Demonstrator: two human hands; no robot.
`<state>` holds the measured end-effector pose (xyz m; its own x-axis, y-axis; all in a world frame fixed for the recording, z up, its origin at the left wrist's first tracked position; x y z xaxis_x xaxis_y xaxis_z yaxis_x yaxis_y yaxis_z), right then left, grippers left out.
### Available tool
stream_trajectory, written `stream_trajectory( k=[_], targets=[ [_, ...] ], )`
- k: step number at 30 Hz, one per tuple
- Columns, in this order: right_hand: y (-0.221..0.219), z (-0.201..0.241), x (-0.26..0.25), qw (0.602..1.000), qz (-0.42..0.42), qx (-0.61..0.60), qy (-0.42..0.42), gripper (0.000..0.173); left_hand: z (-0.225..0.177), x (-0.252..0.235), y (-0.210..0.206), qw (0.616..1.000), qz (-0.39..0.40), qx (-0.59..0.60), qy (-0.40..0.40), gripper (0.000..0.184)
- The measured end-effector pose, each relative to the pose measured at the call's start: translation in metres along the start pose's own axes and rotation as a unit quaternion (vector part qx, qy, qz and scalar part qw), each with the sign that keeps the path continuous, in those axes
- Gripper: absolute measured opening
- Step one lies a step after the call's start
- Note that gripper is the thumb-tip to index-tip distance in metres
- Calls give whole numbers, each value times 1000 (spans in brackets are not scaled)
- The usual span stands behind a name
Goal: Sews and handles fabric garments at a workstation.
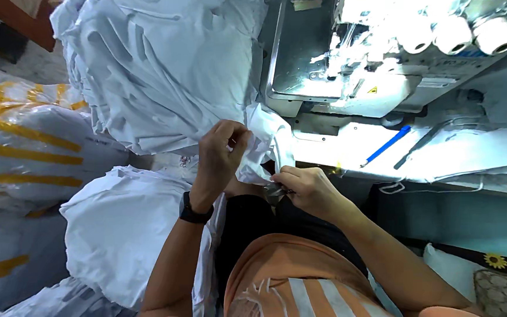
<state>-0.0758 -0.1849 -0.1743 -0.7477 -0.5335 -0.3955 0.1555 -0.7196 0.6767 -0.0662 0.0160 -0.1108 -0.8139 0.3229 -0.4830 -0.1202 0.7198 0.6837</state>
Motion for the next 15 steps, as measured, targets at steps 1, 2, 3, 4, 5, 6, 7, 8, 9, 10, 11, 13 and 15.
stream_trajectory(
  k=[1, 2, 3, 4, 5, 6, 7, 8, 9, 10, 11, 13, 15],
  targets=[
    [-1, 0, 1, 1000, 5, -3, 3, 16, 0, 4, -1, 1000, 0, 20, 21, 9],
    [-3, 1, 1, 1000, 10, -6, 8, 16, 1, 7, -6, 999, 12, 32, 39, 8],
    [-4, 2, 1, 1000, 15, -12, 12, 14, 5, 8, -14, 997, 34, 39, 55, 10],
    [-5, 4, 1, 999, 20, -20, 17, 12, 12, 6, -26, 995, 62, 39, 73, 15],
    [-6, 8, 1, 999, 24, -28, 22, 13, 23, 4, -40, 991, 88, 33, 94, 21],
    [-7, 11, 1, 999, 30, -31, 26, 14, 36, 2, -54, 988, 99, 29, 116, 22],
    [-7, 14, 2, 999, 35, -29, 28, 15, 41, 2, -61, 988, 93, 26, 125, 19],
    [-5, 14, 1, 999, 34, -22, 28, 17, 34, 0, -57, 992, 68, 17, 106, 16],
    [-2, 13, 0, 999, 23, -14, 25, 17, 17, -3, -43, 996, 55, 1, 73, 15],
    [2, 12, 0, 1000, 4, -7, 21, 17, -1, -8, -28, 998, 44, -18, 34, 16],
    [6, 11, -1, 1000, -21, -2, 22, 15, -15, -12, -17, 999, 29, -40, -6, 15],
    [15, 11, -6, 997, -69, -2, 38, 13, -32, -14, -2, 993, -3, -80, -84, 8],
    [21, 15, -12, 992, -107, -13, 59, 12, -37, -9, 3, 985, -10, -111, -135, 7]
  ],
)
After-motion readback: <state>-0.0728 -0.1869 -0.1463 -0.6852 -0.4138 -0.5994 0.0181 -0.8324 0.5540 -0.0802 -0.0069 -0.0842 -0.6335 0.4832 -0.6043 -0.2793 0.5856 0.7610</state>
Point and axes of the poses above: each hand's wrist, its own x-axis away from the middle knuckle, its own y-axis out of the back of the hand, z = x × y, the point moved 3 cm from there along -x, towards the middle knuckle, and after that the axes turned 10 degrees about -y, right-handed, at the moved point
